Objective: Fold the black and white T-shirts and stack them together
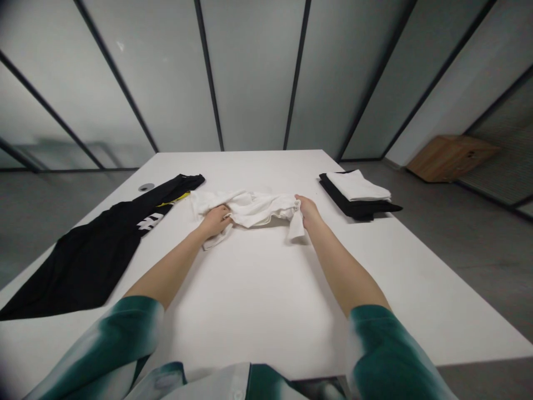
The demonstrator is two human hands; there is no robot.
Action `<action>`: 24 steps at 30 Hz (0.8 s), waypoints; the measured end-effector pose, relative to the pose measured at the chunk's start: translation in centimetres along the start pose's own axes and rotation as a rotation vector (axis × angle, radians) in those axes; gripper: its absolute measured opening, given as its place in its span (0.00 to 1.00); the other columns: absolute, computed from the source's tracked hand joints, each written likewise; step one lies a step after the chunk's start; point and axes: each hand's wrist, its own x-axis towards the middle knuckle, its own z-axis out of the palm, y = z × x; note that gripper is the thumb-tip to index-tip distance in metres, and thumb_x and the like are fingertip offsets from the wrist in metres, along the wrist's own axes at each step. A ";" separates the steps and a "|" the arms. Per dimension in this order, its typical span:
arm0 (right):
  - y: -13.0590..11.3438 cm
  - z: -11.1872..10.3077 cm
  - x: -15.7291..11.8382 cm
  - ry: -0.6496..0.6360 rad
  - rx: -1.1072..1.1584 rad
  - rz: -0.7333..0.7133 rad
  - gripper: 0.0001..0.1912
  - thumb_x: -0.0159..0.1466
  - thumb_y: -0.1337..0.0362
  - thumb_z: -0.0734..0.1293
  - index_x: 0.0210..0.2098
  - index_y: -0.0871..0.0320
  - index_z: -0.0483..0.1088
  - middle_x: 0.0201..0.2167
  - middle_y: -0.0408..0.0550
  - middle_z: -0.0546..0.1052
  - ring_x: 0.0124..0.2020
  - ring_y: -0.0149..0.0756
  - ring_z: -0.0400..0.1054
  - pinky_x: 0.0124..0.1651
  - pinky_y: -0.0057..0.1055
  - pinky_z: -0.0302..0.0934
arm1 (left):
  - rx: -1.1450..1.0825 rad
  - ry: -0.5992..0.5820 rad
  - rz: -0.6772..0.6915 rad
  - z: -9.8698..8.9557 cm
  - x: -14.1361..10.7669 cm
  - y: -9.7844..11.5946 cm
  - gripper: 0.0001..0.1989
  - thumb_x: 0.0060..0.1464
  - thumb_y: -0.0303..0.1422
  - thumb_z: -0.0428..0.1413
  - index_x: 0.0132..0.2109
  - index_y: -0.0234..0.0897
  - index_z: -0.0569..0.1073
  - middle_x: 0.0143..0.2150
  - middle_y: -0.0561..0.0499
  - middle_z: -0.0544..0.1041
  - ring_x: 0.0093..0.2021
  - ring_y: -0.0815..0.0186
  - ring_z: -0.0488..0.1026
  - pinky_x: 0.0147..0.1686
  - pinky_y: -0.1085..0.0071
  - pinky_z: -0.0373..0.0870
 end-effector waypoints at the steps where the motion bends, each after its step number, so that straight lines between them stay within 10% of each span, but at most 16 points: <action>1: -0.1 -0.4 0.1 0.064 -0.011 -0.001 0.09 0.53 0.57 0.69 0.24 0.55 0.67 0.17 0.43 0.71 0.26 0.40 0.70 0.33 0.35 0.68 | -0.080 0.006 -0.059 -0.1 0.2 -0.1 0.14 0.58 0.39 0.51 0.33 0.36 0.77 0.38 0.45 0.78 0.43 0.57 0.75 0.49 0.63 0.69; 6: -1.1 -1.3 -0.4 0.271 -0.342 -0.311 0.09 0.55 0.60 0.64 0.32 0.57 0.72 0.28 0.48 0.77 0.32 0.40 0.71 0.39 0.37 0.66 | -0.372 0.133 -0.278 -0.6 0.5 -0.4 0.25 0.63 0.46 0.44 0.35 0.32 0.77 0.29 0.47 0.78 0.37 0.58 0.75 0.41 0.64 0.71; 11: -2.7 0.5 -3.1 -0.099 -0.929 -0.720 0.16 0.63 0.63 0.58 0.39 0.58 0.76 0.41 0.56 0.80 0.44 0.45 0.72 0.51 0.41 0.62 | -0.011 0.183 -0.046 -0.2 0.3 0.1 0.22 0.55 0.25 0.47 0.55 0.35 0.75 0.49 0.44 0.79 0.52 0.58 0.74 0.56 0.62 0.66; 16: -3.1 1.7 -5.3 -0.491 -1.440 -0.653 0.25 0.62 0.48 0.65 0.52 0.56 0.75 0.53 0.57 0.76 0.53 0.50 0.69 0.55 0.41 0.59 | 0.129 0.052 0.025 0.2 0.0 0.5 0.25 0.52 0.21 0.46 0.55 0.32 0.75 0.57 0.41 0.75 0.57 0.58 0.71 0.60 0.64 0.64; 24: -6.7 -0.3 -3.3 -0.423 -1.152 -0.543 0.08 0.62 0.65 0.64 0.34 0.55 0.77 0.40 0.52 0.81 0.44 0.44 0.72 0.47 0.32 0.60 | 0.204 0.017 -0.168 -4.8 0.3 2.6 0.15 0.56 0.37 0.51 0.40 0.37 0.80 0.42 0.42 0.82 0.47 0.51 0.76 0.47 0.63 0.69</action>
